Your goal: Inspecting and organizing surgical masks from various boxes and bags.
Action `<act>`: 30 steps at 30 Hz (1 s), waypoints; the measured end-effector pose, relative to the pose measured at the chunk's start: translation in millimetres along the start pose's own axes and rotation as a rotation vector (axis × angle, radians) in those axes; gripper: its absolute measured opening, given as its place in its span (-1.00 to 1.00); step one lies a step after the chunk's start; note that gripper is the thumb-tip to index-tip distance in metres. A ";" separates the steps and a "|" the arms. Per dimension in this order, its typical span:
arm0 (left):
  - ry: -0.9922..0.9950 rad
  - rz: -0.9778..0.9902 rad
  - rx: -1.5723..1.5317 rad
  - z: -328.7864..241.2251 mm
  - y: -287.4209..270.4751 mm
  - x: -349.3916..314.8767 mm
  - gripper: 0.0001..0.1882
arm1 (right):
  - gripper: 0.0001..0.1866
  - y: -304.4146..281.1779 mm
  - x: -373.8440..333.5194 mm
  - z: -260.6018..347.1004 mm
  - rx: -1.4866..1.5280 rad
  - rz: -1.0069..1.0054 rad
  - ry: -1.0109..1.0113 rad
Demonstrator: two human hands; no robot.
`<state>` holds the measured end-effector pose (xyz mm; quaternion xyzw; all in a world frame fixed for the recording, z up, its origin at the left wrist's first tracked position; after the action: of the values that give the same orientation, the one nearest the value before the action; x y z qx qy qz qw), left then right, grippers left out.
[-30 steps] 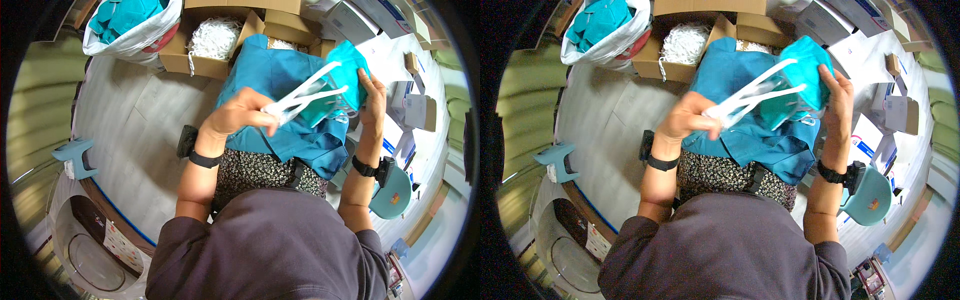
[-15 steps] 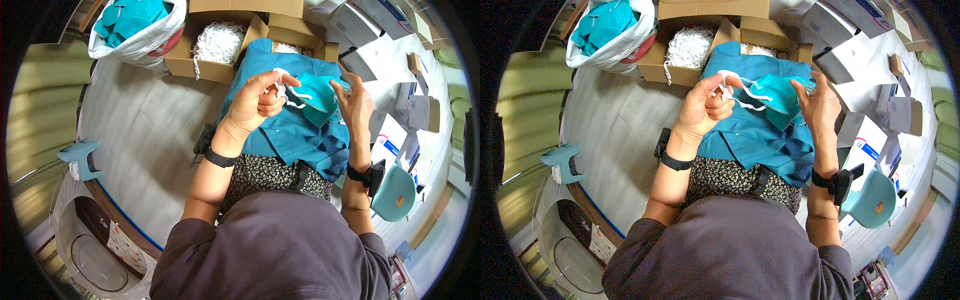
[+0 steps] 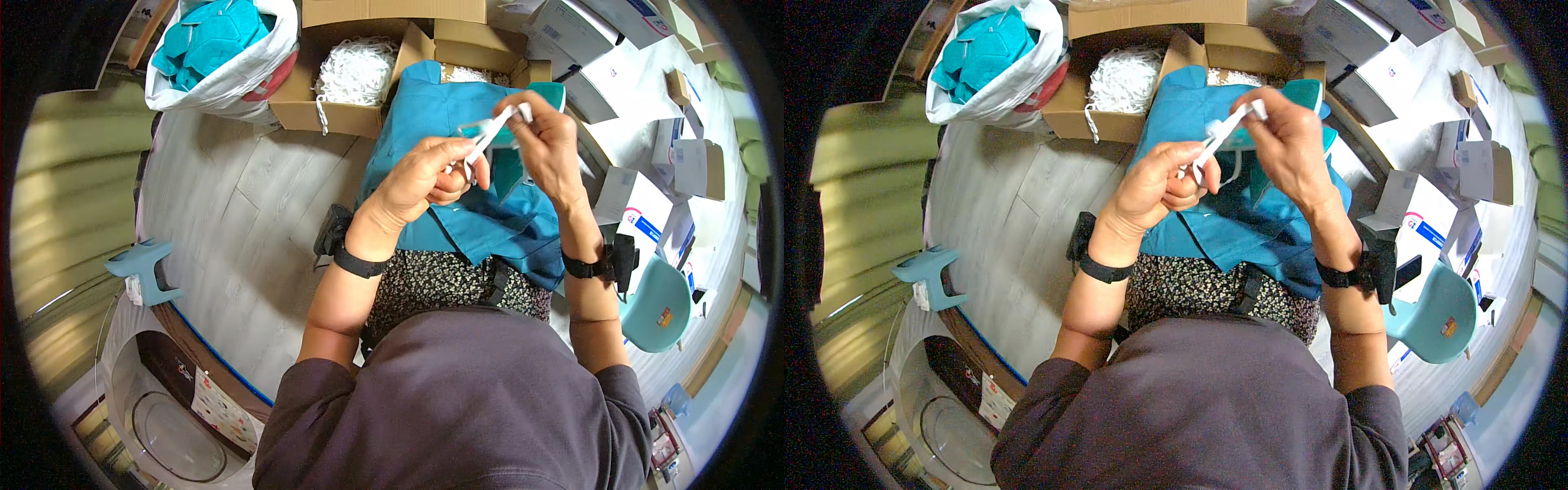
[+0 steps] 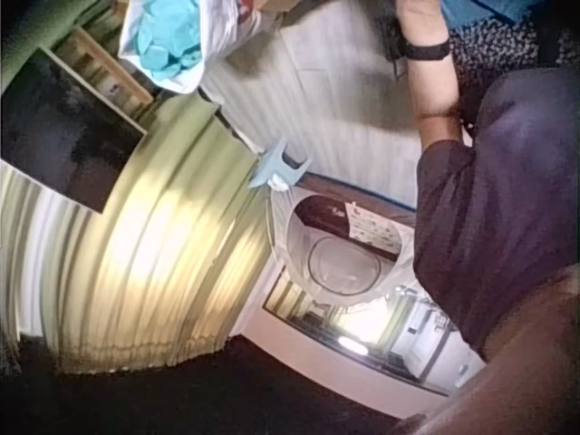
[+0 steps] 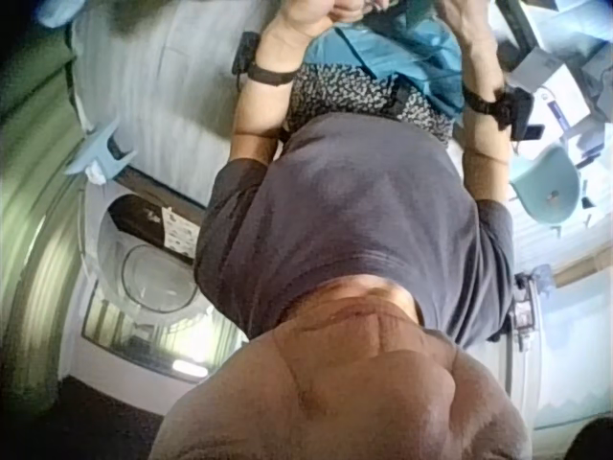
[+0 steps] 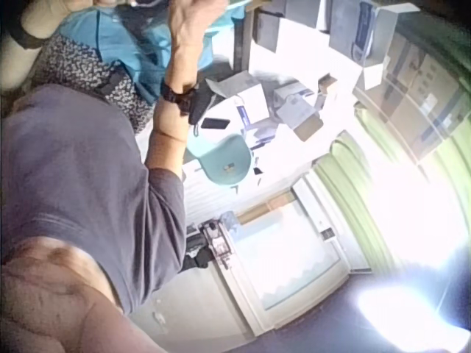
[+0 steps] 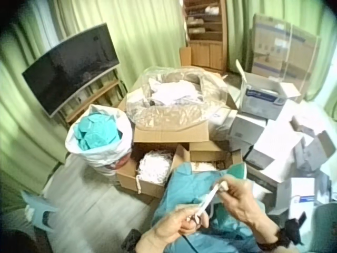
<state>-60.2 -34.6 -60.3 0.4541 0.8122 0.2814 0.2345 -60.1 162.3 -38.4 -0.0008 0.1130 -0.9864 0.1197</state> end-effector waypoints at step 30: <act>0.234 -0.457 0.888 -1.3 19.1 21.9 -0.74 | -0.76 -2.3 -18.6 22.4 -0.276 -0.039 0.185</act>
<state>-59.9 -7.6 -49.3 0.2862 0.9527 -0.1003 -0.0182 -42.0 163.9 -15.6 0.0716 0.2580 -0.9594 0.0884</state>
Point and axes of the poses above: each hand's wrist, its own x-axis towards the middle knuckle, its own y-axis out of the palm, z = x × y, the point moved 1 cm from there along x, towards the middle knuckle, and after that the axes turned 11 degrees about z, right-handed, at the moved point
